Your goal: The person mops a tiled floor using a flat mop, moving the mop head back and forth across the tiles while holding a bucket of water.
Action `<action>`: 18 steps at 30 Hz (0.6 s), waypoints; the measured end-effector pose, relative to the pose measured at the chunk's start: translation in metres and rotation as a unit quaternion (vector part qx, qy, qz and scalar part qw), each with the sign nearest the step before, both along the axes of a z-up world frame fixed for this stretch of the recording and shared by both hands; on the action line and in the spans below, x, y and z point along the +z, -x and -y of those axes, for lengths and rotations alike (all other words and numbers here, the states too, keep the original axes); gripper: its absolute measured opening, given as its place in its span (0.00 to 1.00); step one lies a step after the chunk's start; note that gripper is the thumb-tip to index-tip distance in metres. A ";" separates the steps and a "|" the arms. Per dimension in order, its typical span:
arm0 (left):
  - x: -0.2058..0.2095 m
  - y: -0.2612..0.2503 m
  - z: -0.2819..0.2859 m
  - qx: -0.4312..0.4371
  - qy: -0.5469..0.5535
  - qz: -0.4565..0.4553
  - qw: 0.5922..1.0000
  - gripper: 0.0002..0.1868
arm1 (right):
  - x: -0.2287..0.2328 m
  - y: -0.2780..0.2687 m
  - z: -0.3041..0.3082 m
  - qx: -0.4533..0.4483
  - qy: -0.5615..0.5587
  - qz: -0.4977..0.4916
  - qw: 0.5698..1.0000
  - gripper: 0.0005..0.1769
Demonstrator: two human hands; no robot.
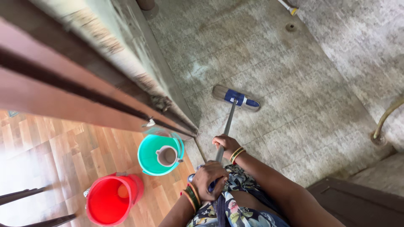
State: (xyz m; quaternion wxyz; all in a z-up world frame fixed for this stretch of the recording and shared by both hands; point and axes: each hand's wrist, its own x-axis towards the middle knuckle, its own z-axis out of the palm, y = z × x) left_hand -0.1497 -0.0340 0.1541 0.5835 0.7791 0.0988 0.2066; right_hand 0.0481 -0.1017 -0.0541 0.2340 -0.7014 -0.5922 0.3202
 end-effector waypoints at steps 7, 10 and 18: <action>-0.074 -0.137 -0.019 -0.010 -0.054 -0.004 0.998 0.03 | -0.069 -0.152 -0.037 0.040 0.007 0.059 0.997 0.10; -0.091 -0.204 -0.033 0.037 -0.112 -0.007 0.993 0.04 | -0.085 -0.210 -0.055 0.005 -0.069 0.129 0.989 0.13; -0.131 -0.325 -0.067 0.023 -0.148 -0.128 0.980 0.08 | -0.109 -0.303 -0.075 -0.142 0.039 0.057 0.987 0.30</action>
